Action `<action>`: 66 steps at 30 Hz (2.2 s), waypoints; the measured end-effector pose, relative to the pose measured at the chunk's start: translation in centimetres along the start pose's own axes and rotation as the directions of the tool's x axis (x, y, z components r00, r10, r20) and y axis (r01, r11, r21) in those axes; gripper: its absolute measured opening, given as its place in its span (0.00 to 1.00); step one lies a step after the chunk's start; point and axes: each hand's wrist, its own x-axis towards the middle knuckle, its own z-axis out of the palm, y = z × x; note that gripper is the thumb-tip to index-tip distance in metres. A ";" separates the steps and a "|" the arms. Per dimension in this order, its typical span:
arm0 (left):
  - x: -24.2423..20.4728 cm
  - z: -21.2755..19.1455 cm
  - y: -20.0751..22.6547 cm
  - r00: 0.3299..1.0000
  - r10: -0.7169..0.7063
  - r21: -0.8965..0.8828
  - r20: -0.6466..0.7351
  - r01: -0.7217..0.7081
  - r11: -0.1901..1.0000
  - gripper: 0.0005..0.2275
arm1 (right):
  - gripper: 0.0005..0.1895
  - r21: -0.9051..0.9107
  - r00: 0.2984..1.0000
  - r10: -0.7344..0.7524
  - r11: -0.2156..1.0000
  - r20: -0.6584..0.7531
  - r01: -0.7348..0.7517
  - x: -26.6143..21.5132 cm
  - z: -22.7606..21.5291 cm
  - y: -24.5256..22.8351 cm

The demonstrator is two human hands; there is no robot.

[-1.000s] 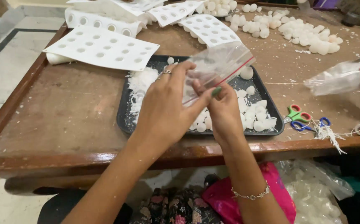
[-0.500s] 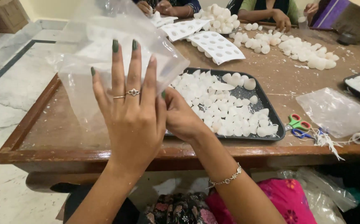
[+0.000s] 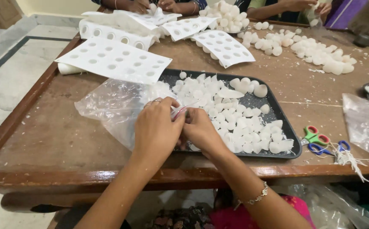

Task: Removing molded wax components from a tray and sorting them into a plastic bag.

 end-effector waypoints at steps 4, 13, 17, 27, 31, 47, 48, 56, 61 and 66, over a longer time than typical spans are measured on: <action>1.2 0.2 -0.8 0.998 -0.034 -0.211 0.059 0.046 0.976 0.10 | 0.03 -0.114 0.992 0.124 0.986 -0.016 -0.125 -0.3 -0.7 -0.8; 1.6 -2.3 -2.7 0.982 -0.103 -0.401 -0.157 0.032 0.916 0.08 | 0.20 -0.400 0.987 0.129 0.903 -0.094 -0.156 -0.6 -1.8 -2.2; 1.7 -3.0 -1.4 0.981 -0.124 -0.347 -0.149 0.066 0.936 0.03 | 0.18 -0.621 0.989 0.142 0.773 -0.028 -0.129 -0.2 -2.8 -3.1; 0.7 2.2 -2.0 0.975 0.218 0.038 0.046 -0.219 0.975 0.19 | 0.36 -0.873 0.986 -0.165 0.477 0.023 0.100 1.0 -6.8 -1.6; 0.6 1.0 -1.4 0.980 0.098 0.042 0.173 -0.107 0.993 0.26 | 0.44 -0.953 0.977 -0.103 0.222 0.188 0.206 0.1 -4.4 -1.3; 1.5 1.4 -4.0 0.982 0.171 -0.067 0.078 -0.166 0.984 0.23 | 0.25 -0.842 0.869 -0.266 0.248 0.417 0.480 1.7 -4.6 -0.5; 1.6 1.2 -4.0 0.982 0.172 -0.067 0.077 -0.167 0.984 0.23 | 0.25 -0.842 0.869 -0.267 0.247 0.417 0.480 1.8 -4.5 -0.4; 2.0 0.9 -3.6 0.996 0.012 -0.193 0.093 0.006 0.981 0.26 | 0.22 -0.917 0.940 -0.324 0.333 0.110 0.222 2.0 -4.8 -0.4; 2.1 2.0 -2.2 0.985 0.004 -0.159 0.175 0.025 0.987 0.35 | 0.18 -0.380 0.974 -0.130 0.924 -0.185 0.052 4.2 -7.5 0.1; 2.0 2.7 -2.2 0.991 0.053 -0.198 0.121 -0.028 0.980 0.33 | 0.17 0.383 0.991 0.125 0.919 -0.044 -0.099 5.1 -8.1 0.9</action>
